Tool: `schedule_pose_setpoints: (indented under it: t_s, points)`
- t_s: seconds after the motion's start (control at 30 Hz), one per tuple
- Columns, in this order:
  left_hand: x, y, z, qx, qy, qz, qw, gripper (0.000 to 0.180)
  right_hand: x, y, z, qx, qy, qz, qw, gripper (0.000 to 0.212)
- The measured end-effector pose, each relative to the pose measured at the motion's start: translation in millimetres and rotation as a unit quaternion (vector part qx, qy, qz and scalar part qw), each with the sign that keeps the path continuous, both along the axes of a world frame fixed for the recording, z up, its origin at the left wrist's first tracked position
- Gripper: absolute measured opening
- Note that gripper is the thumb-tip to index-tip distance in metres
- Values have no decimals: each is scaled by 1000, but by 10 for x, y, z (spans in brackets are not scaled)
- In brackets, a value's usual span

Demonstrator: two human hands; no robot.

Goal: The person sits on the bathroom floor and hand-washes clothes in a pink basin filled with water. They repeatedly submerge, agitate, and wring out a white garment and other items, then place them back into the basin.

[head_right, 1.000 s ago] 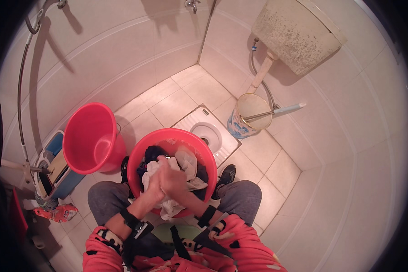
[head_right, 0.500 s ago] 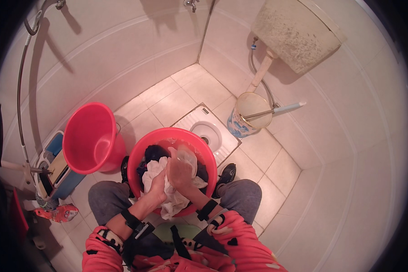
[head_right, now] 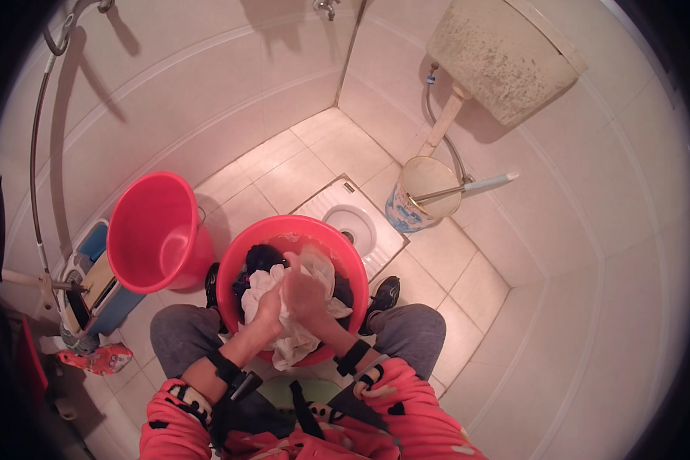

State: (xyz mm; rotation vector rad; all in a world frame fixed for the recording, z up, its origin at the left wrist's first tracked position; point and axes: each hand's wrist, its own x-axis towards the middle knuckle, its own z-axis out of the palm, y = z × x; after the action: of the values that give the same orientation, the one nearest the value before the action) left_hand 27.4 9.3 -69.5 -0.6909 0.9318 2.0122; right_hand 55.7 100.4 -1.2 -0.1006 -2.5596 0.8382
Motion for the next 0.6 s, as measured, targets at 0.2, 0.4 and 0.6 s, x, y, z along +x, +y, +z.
schedule_pose_setpoints:
  t_s: [0.2, 0.4, 0.6]
  points:
    - [-64, -55, 17, 47, -17, 79, 996, 27, 124, -100, -3, -84, -134, 53, 986, 40]
    - [0, -33, 115, -54, 22, 9, 998, 34, 35, -54, 116, -41, -30, -6, 999, 42]
    - [-58, -67, 58, 12, -45, 72, 996, 36, 115, -177, 133, -51, -185, 26, 981, 37]
